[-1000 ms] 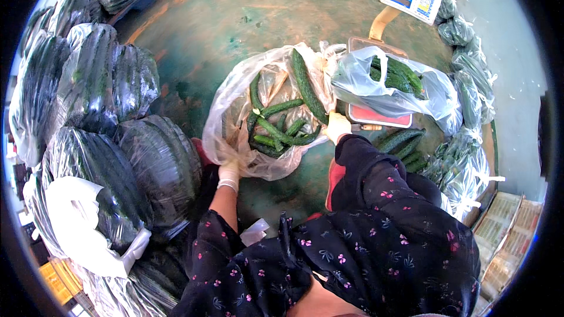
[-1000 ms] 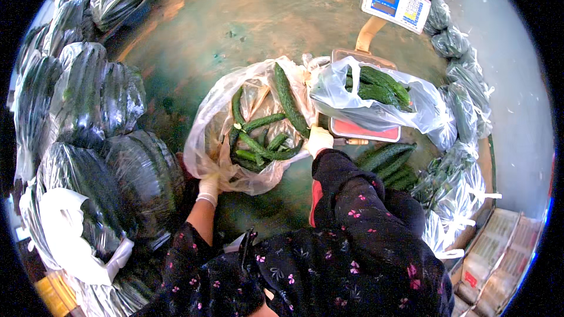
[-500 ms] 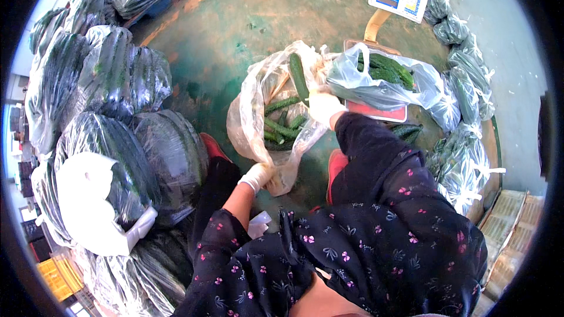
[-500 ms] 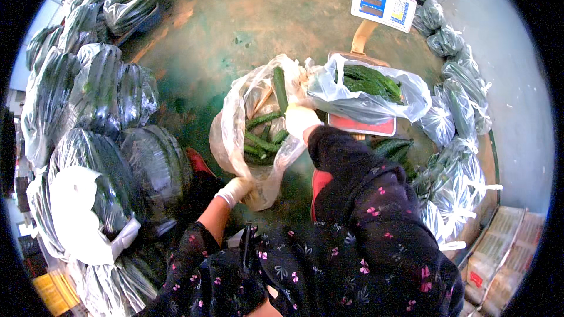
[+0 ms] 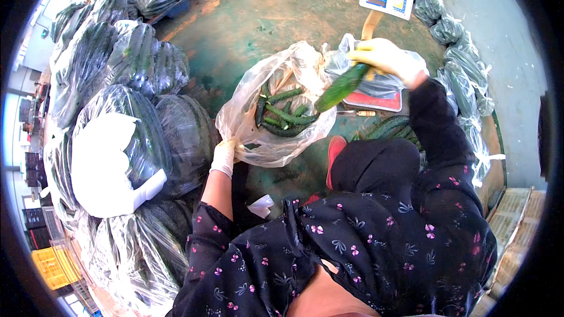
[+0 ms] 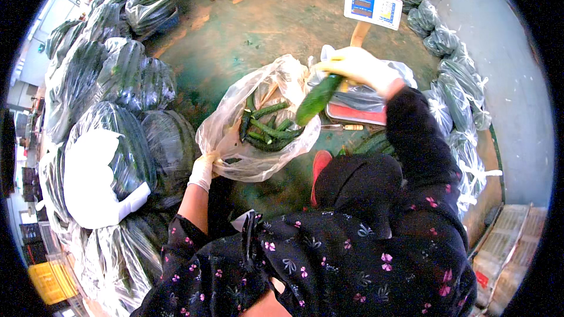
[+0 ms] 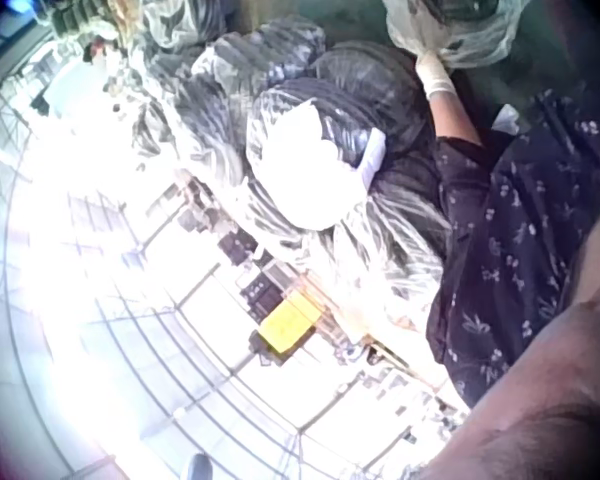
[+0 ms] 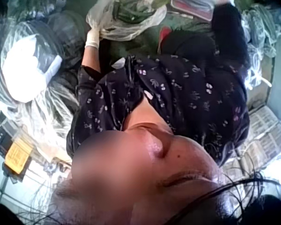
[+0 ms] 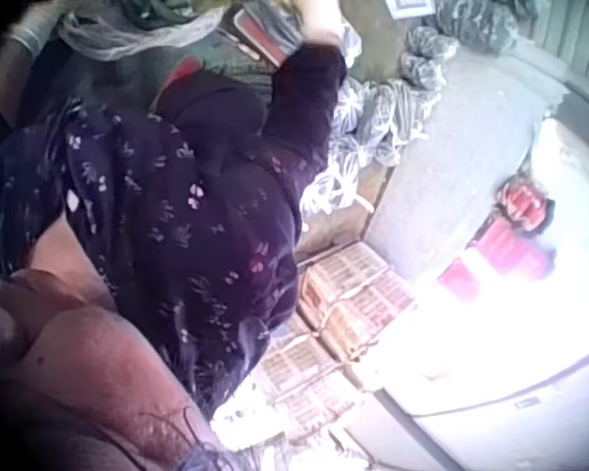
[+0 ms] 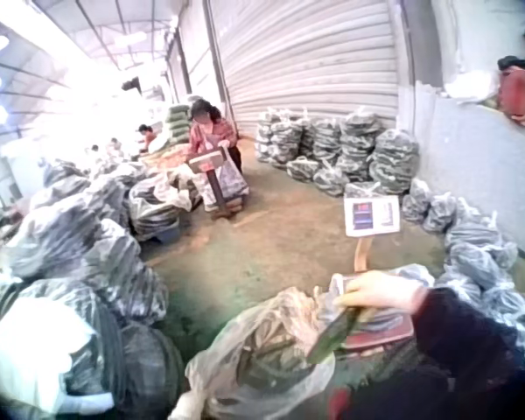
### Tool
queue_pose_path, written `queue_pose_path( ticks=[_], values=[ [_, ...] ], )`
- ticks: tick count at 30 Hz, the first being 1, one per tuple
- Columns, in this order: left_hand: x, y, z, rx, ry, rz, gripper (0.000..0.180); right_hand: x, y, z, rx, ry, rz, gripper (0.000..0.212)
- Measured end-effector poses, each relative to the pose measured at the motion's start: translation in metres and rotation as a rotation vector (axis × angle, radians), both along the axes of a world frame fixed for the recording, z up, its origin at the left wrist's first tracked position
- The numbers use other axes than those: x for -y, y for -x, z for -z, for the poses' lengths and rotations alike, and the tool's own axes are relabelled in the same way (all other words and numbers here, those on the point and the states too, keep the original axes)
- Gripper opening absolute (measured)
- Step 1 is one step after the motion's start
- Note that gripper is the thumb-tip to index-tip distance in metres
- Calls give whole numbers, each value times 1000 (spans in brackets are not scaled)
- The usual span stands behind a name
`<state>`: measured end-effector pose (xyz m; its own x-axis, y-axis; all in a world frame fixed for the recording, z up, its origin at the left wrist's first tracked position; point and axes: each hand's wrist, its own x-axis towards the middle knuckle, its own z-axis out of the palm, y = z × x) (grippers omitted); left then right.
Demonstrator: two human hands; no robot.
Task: The person selects cucumbers from a large bag, places them into a smaller plastic bag until it reaches a desired weight on a scale, and then ties the bag shut.
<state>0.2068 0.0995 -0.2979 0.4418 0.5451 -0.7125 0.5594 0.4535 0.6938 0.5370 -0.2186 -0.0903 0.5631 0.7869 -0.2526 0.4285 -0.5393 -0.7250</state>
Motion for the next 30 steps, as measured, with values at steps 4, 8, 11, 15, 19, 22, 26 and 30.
queue_pose_path(
  ticks=[4,8,11,15,19,22,26,30],
  values=[
    [14,4,5,141,16,-85,12,79,26,-31,-156,-76,378,33],
    [33,-4,4,245,-11,-114,15,165,40,6,-196,-78,651,38],
    [31,4,12,344,74,-78,28,208,50,52,-376,-99,887,42],
    [33,4,-5,625,391,-154,36,269,70,129,-585,-73,1252,45],
    [18,-13,-40,820,282,-60,33,329,63,193,-2,672,1041,38],
    [9,-13,-53,804,158,46,30,283,37,168,319,875,656,34],
    [18,-15,-58,488,24,239,21,165,10,137,142,641,62,36],
    [11,-23,-26,420,50,111,23,37,29,139,-107,306,-385,51]
  ],
)
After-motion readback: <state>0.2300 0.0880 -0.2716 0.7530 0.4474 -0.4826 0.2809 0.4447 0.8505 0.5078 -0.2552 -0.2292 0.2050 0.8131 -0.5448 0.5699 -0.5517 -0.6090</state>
